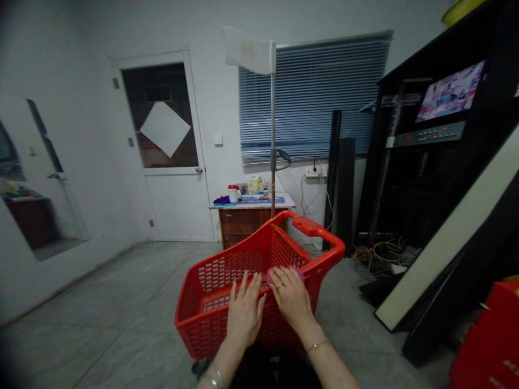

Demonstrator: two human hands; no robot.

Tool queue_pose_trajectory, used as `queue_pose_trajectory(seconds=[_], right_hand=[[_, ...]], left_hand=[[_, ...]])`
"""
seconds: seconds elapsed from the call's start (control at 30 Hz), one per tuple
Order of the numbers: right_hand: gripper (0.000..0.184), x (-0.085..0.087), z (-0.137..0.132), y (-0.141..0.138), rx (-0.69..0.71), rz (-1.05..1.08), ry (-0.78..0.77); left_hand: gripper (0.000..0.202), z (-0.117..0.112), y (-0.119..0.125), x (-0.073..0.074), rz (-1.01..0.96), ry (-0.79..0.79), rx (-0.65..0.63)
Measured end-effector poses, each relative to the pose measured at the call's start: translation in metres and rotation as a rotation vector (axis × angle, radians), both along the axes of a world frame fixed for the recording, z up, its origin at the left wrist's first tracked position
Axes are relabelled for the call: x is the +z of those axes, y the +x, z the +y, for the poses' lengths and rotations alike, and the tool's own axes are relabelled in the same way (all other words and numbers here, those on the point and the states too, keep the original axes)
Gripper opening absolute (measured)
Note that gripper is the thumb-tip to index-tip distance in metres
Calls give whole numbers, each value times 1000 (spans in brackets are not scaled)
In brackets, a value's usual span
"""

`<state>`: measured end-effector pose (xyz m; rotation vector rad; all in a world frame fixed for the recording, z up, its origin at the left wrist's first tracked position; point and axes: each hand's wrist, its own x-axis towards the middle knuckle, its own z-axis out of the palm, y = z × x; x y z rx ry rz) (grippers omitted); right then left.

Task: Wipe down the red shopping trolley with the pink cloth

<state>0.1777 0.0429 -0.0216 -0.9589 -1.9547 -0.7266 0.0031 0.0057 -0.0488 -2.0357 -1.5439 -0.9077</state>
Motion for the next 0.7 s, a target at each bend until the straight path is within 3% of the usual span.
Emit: queue_pose_trajectory(seconds=[0.2, 0.27, 0.33, 0.43, 0.53, 0.63, 0.7], right_hand=[[30, 28, 21, 62, -74, 115, 30], [29, 24, 22, 55, -136, 198, 76], [28, 14, 16, 30, -150, 195, 85], [27, 3, 4, 0, -45, 63, 23], [29, 12, 7, 19, 17, 0, -7], [29, 25, 20, 59, -41, 84, 50], [28, 24, 25, 65, -113, 179, 110]], left_hand=[[49, 0, 0, 1, -1, -2, 0], [48, 0, 2, 1, -10, -12, 5], [49, 0, 2, 0, -11, -11, 10], [52, 1, -1, -1, 9, 8, 7], [55, 2, -4, -2, 30, 19, 4], [56, 3, -5, -2, 31, 16, 3], [56, 3, -4, -1, 19, 11, -2]])
